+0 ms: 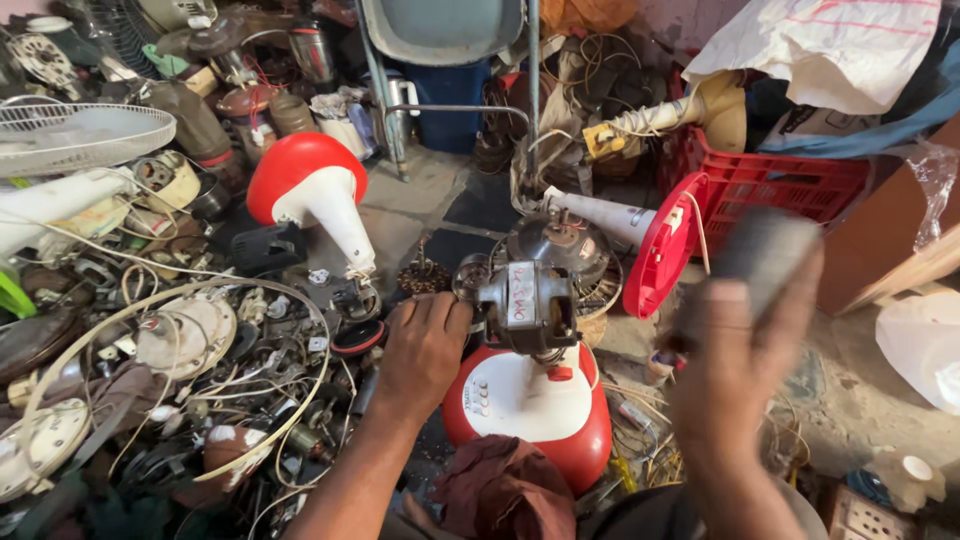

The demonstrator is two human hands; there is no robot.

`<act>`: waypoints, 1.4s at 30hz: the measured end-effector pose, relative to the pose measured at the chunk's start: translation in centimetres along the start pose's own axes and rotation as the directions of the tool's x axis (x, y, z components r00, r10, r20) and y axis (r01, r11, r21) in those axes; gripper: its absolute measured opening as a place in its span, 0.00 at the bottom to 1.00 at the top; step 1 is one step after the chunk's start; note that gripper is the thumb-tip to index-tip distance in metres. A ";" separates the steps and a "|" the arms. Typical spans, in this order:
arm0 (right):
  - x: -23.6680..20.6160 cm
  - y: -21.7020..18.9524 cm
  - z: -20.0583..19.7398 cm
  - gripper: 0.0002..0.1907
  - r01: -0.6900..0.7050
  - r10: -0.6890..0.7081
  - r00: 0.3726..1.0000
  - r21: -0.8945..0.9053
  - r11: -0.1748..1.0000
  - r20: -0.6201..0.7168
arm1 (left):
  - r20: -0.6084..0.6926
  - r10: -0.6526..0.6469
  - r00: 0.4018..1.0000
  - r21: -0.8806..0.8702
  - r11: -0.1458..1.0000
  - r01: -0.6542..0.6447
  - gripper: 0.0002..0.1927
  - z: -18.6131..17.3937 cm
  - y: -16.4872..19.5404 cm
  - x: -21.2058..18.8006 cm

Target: The person sits on the floor of a cluttered fan-repair workshop and works on a disassembled fan motor held on their lap. They use a screwdriver to loosen and remove parts from the motor housing, manipulate small components by hand, and use pliers on the motor before picking up a phone at the end.

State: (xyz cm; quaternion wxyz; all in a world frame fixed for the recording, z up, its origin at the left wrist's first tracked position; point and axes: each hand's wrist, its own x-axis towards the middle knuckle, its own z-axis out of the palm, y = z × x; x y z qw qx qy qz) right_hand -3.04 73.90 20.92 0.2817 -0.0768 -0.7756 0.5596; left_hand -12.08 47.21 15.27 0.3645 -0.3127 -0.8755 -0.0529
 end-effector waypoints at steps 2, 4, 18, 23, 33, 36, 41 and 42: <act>0.2 -0.7 0.3 0.20 -0.037 0.056 0.994 -0.194 0.980 0.093 | 0.058 0.000 0.998 -0.017 1.000 0.001 0.06 -0.2 -0.2 0.5; 0.1 -0.6 -0.1 0.34 -0.084 0.055 0.944 0.075 0.994 0.324 | 0.091 0.055 0.994 -0.045 0.998 -0.051 0.06 -0.7 -0.9 1.1; 3.3 13.6 2.8 0.32 -0.071 0.003 0.986 0.404 0.912 0.168 | 0.059 0.066 0.996 -0.030 0.997 -0.064 0.09 0.4 0.5 2.2; 8.1 16.2 3.9 0.32 0.070 -0.165 0.972 0.466 0.882 0.165 | 0.038 0.069 0.997 0.020 0.997 -0.070 0.10 1.0 0.4 2.3; 11.1 14.8 4.5 0.28 0.387 -0.456 0.863 0.295 0.873 0.217 | 0.021 0.073 0.997 0.146 0.986 -0.076 0.15 2.7 1.1 2.0; 12.1 15.4 3.6 0.23 0.060 -0.153 0.968 0.407 0.912 0.201 | -0.001 0.040 0.999 0.131 0.991 -0.040 0.14 2.8 1.2 1.8; 12.0 17.1 4.0 0.19 0.526 -0.475 0.811 -0.073 0.847 0.340 | 0.005 0.001 1.000 0.051 0.999 -0.001 0.07 2.6 1.3 2.2; 11.5 17.3 4.2 0.25 0.451 -0.443 0.813 0.072 0.889 0.377 | -0.006 0.006 1.000 0.016 1.000 -0.006 0.08 2.4 1.3 2.1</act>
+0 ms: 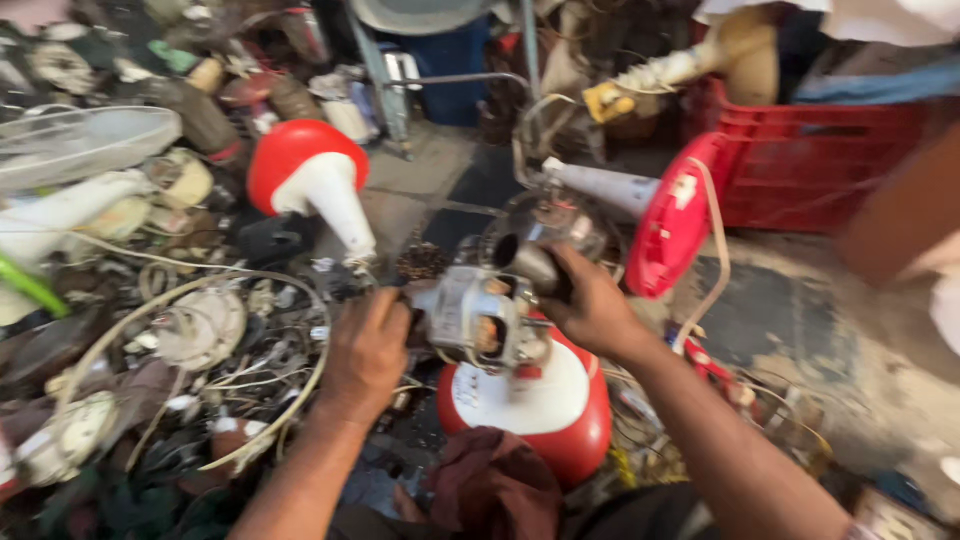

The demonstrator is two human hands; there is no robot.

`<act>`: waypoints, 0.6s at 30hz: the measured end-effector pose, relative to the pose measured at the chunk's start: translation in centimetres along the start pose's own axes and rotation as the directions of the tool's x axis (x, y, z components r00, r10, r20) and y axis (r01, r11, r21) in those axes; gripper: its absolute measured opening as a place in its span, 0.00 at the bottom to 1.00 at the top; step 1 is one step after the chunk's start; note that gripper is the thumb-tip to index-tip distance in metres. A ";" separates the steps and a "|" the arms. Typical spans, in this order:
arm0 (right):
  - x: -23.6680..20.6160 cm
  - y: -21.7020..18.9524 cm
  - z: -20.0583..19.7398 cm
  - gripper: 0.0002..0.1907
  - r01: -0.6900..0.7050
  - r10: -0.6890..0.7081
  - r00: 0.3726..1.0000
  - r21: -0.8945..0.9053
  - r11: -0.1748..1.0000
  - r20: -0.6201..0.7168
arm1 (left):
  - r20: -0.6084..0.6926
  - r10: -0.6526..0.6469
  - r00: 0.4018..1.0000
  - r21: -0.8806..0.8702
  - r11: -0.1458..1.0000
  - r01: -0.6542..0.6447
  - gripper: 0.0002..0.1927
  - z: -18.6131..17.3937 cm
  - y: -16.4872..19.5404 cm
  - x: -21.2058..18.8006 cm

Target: The person sits on the floor of a cluttered fan-repair workshop and works on a disassembled fan motor held on their lap. They use a screwdriver to loosen and remove parts from the motor housing, manipulate small components by hand, and use pliers on the motor before picking up a phone at the end.

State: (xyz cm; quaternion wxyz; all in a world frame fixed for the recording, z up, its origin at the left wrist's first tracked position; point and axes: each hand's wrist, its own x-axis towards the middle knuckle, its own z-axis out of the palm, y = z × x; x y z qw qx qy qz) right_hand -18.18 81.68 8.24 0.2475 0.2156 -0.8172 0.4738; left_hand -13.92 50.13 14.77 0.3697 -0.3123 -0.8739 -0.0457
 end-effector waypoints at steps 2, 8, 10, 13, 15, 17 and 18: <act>-1.0 -0.3 0.2 0.31 -0.159 0.186 0.980 0.282 0.946 -0.071 | -0.001 0.032 1.000 -0.039 0.999 -0.032 0.09 -0.3 0.0 0.3; -7.7 -4.6 1.5 0.26 -0.336 0.798 0.591 0.865 0.373 -0.114 | 0.246 0.022 0.969 -0.198 0.980 0.028 0.06 -2.6 -2.0 1.6; -10.1 -6.3 2.8 0.26 -0.201 0.823 0.559 0.947 0.252 -0.100 | 0.354 -0.010 0.935 -0.216 0.972 0.093 0.04 -2.8 -2.1 1.8; -12.0 -8.1 4.2 0.26 -0.229 0.831 0.556 0.961 0.156 -0.002 | 0.388 -0.066 0.919 -0.115 0.986 0.119 0.04 -2.7 -1.2 0.8; -12.2 -9.0 5.1 0.28 -0.031 0.791 0.520 0.919 0.394 -0.322 | 0.307 -0.026 0.951 -0.055 0.998 0.045 0.05 -2.2 -0.4 0.1; -12.4 -9.7 5.7 0.28 -0.084 0.600 0.657 0.747 0.660 -0.457 | 0.285 -0.028 0.958 0.010 1.000 0.026 0.04 -2.2 0.0 -1.0; -12.4 -9.9 5.9 0.25 -0.169 0.445 0.806 0.568 0.805 -0.391 | 0.291 -0.038 0.956 0.032 0.999 0.030 0.04 -1.9 0.1 -1.3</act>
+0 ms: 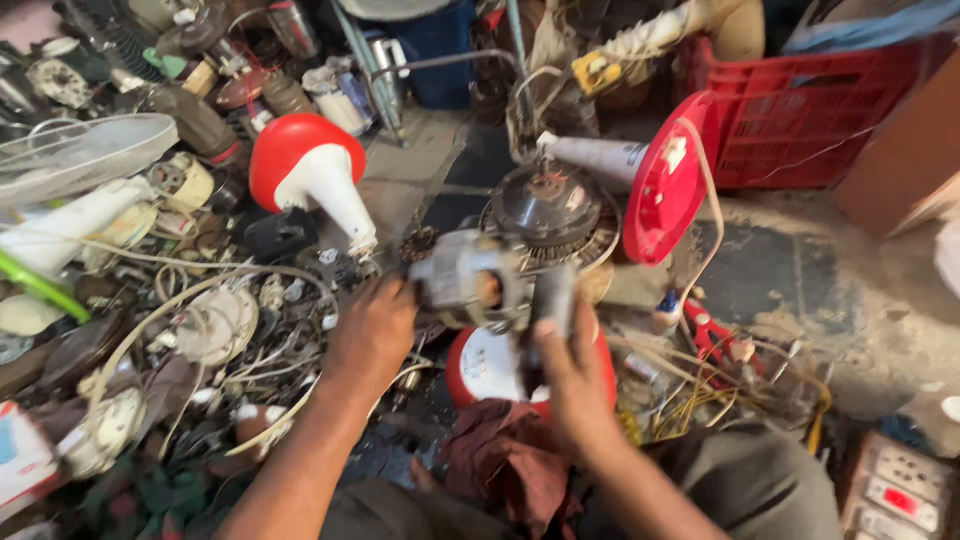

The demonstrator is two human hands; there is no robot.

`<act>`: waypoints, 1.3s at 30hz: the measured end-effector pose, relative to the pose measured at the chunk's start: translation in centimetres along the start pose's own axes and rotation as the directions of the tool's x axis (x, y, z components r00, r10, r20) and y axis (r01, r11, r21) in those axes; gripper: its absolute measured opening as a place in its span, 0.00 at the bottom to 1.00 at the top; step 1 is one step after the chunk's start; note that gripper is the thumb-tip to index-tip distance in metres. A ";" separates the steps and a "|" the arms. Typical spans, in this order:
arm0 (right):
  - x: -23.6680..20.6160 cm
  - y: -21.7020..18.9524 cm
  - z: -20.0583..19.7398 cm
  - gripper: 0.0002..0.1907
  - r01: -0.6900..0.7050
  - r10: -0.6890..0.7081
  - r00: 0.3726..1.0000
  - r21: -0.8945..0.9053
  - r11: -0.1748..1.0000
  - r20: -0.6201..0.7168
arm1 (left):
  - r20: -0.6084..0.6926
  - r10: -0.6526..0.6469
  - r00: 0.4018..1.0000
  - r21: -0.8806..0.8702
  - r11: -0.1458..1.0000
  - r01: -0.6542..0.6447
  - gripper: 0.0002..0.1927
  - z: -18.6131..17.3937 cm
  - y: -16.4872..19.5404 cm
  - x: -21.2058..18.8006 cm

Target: The person sits on the floor of a cluttered fan-repair workshop and works on a disassembled fan motor held on their lap. They use a screwdriver to loosen and remove parts from the motor housing, manipulate small components by hand, and use pliers on the motor before picking up a phone at the end.

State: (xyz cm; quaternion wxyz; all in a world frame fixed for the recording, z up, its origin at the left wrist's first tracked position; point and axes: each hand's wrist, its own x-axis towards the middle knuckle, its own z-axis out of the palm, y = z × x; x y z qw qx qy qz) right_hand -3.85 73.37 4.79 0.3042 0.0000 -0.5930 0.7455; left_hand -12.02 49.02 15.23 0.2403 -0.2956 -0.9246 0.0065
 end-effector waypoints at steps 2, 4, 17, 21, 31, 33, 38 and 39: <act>-0.1 0.1 0.2 0.25 0.092 -0.038 0.976 -0.252 0.963 0.213 | -0.081 0.001 0.997 -0.002 1.000 -0.001 0.04 1.0 0.4 -0.1; 0.0 0.5 0.4 0.30 0.020 0.029 0.978 -0.230 0.973 0.208 | -0.207 0.034 0.978 0.046 0.999 -0.025 0.05 1.4 0.2 -0.1; -1.1 -1.0 -2.7 0.33 -0.486 0.531 0.833 0.252 0.837 -0.155 | -0.238 -0.238 0.941 -0.102 0.970 0.220 0.28 -1.0 2.1 1.2; -1.9 -1.7 -1.7 0.32 -0.520 0.555 0.815 0.213 0.827 -0.165 | -0.271 -0.119 0.955 -0.093 0.991 0.097 0.24 -0.6 1.7 0.6; -2.4 7.1 -6.8 0.16 -0.735 0.862 0.445 0.451 0.506 -0.242 | 0.271 -0.100 0.957 -0.253 0.952 0.171 0.06 -3.3 -1.9 1.5; -3.0 10.9 -8.4 0.13 -0.734 0.916 0.344 0.548 0.400 -0.208 | 0.272 -0.091 0.958 -0.204 0.967 0.150 0.08 -3.6 -1.7 1.6; -4.7 15.8 -10.2 0.09 -0.716 0.951 0.213 0.626 0.309 -0.225 | -0.052 -0.081 0.995 -0.161 0.984 0.072 0.06 -2.2 0.3 0.3; -4.7 15.5 -9.8 0.08 -0.762 0.953 0.202 0.576 0.297 -0.224 | -0.094 -0.101 0.990 -0.121 0.989 0.089 0.05 -1.9 0.6 0.1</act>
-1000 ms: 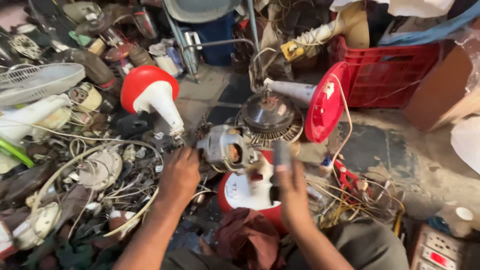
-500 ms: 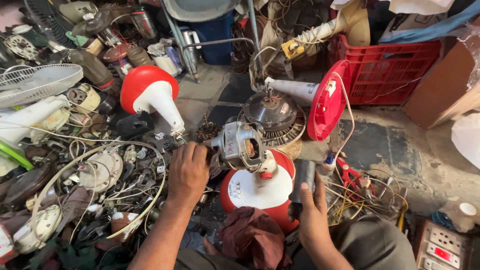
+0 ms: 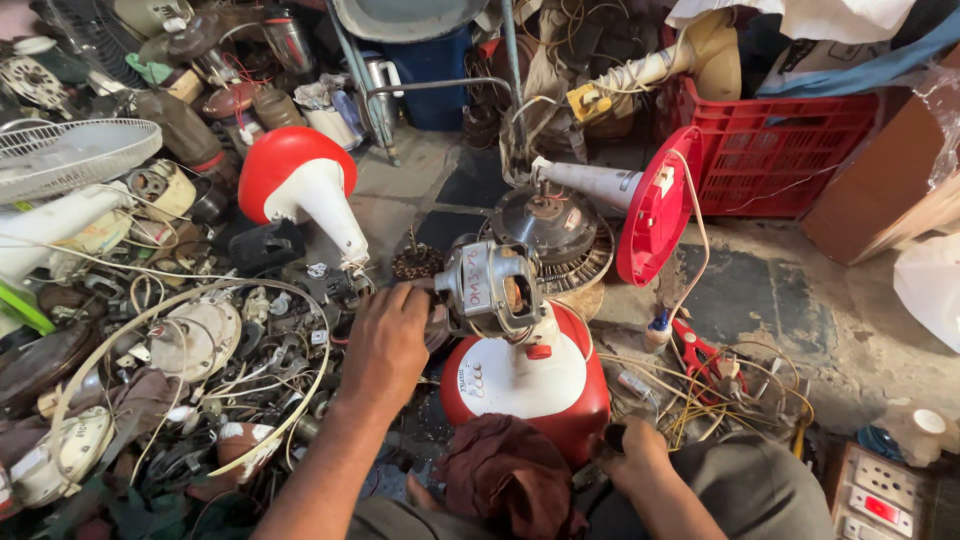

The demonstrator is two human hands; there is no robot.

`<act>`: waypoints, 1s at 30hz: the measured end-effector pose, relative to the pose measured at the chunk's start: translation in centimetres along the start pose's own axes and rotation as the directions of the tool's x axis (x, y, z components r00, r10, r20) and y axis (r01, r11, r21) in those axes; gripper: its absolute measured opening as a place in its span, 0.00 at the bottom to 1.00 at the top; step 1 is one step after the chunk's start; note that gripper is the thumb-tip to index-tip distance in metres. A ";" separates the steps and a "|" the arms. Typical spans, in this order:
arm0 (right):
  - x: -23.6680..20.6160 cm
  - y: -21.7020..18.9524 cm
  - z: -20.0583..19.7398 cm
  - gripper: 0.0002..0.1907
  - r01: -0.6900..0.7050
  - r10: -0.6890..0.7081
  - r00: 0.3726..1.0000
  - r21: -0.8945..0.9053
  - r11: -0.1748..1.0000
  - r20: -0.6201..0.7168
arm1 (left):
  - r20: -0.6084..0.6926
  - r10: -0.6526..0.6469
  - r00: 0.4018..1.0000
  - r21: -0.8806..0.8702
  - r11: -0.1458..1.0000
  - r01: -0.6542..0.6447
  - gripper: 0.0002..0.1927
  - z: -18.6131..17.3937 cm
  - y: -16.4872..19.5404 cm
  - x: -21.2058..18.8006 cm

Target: The person sits on the floor of a cluttered fan-repair workshop and works on a disassembled fan motor held on their lap. They use a screwdriver to loosen and remove parts from the motor housing, manipulate small components by hand, and use pliers on the motor before picking up a phone at the end.

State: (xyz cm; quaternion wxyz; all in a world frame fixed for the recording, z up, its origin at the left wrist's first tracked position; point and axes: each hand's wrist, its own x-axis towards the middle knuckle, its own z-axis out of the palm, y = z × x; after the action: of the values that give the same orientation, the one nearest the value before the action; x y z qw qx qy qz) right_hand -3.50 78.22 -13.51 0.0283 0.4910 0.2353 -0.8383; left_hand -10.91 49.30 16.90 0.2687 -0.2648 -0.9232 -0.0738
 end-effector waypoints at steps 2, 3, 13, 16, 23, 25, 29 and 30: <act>-2.5 -0.1 0.6 0.08 -0.017 0.028 0.998 -0.175 0.984 0.065 | -0.084 -0.024 0.996 0.046 0.999 0.028 0.07 0.4 0.3 0.0; -4.4 -0.3 1.2 0.10 -0.022 0.061 0.989 -0.282 0.959 0.131 | -0.117 -0.038 0.992 0.053 0.998 0.044 0.10 0.4 0.3 0.1; -22.4 -8.7 14.4 0.18 0.756 -0.518 -0.252 -0.168 -0.633 0.817 | -0.344 -0.028 0.938 -0.388 0.915 -0.115 0.16 -3.5 2.3 0.4; -24.1 -9.7 16.6 0.09 0.678 -0.409 -0.295 -0.112 -0.726 0.864 | -0.319 0.026 0.948 -0.419 0.893 -0.166 0.14 -3.7 2.8 2.0; -23.1 -10.5 17.2 0.07 0.740 -0.349 -0.242 -0.060 -0.670 0.905 | -0.291 0.020 0.957 -0.484 0.859 -0.165 0.16 -2.0 4.2 5.3; -22.1 -10.4 17.3 0.10 0.775 -0.376 -0.229 -0.066 -0.629 0.898 | -0.317 0.005 0.948 -0.495 0.852 -0.170 0.16 -1.6 4.2 5.3; -20.6 -10.1 18.0 0.22 0.918 -0.493 0.178 -0.323 -0.228 0.852 | -0.370 0.016 0.929 -0.488 0.847 -0.209 0.17 -1.0 4.2 5.4; -20.3 -10.1 18.3 0.25 0.885 -0.498 0.246 -0.403 -0.234 0.831 | -0.370 0.012 0.929 -0.489 0.848 -0.205 0.17 -0.9 4.2 5.4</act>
State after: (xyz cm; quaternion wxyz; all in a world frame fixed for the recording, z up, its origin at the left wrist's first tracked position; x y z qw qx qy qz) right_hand -10.61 75.70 14.64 -0.1736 -0.0173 0.8603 -0.4790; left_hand -12.17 55.03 20.59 0.3520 -0.3623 -0.7884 -0.3510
